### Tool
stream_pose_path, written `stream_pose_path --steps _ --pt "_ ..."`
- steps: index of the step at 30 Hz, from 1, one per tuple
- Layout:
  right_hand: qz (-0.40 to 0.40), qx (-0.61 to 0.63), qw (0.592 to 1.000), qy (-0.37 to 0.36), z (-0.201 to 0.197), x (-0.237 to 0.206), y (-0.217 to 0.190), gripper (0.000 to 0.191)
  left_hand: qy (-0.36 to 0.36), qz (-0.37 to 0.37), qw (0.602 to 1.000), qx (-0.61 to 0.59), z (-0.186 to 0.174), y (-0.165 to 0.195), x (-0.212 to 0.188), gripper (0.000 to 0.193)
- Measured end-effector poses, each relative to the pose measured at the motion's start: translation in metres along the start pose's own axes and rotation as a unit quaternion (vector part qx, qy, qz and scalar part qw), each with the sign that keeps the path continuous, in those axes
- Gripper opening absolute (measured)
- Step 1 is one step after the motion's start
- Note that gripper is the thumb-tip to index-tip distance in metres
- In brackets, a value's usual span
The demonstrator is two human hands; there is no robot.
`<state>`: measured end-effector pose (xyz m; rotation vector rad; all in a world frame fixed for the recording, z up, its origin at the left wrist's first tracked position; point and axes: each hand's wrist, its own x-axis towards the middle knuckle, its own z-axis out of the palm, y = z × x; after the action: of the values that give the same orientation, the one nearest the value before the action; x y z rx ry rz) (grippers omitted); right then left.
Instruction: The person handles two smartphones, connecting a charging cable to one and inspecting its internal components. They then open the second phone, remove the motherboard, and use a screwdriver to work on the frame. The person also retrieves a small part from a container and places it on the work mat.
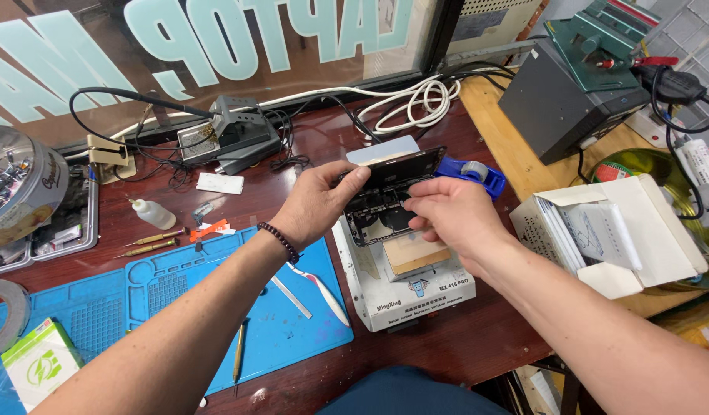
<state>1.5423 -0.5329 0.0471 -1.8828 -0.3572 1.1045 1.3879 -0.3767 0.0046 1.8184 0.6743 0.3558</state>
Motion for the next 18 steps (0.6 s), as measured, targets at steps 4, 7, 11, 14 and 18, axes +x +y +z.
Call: stream_pose_path --steps 4,7,11,14,18 --pt "0.000 0.033 0.999 -0.015 0.005 0.002 -0.006 0.036 0.006 0.027 1.000 -0.006 0.003 -0.002 0.005 0.039" --pt "0.003 0.010 1.000 -0.003 0.009 0.002 -0.009 0.039 0.009 0.007 0.999 -0.036 0.006 -0.003 0.008 0.039" --pt "0.016 0.015 1.000 -0.003 0.013 -0.003 -0.009 0.043 0.009 0.000 0.996 -0.086 0.008 -0.004 0.011 0.039" --pt "0.015 0.002 1.000 0.009 0.015 -0.008 -0.009 0.047 0.007 -0.025 0.995 -0.094 0.009 -0.003 0.012 0.039" --pt "0.008 -0.007 1.000 0.008 0.015 -0.013 -0.010 0.051 0.002 -0.050 0.994 -0.095 0.008 0.000 0.011 0.040"
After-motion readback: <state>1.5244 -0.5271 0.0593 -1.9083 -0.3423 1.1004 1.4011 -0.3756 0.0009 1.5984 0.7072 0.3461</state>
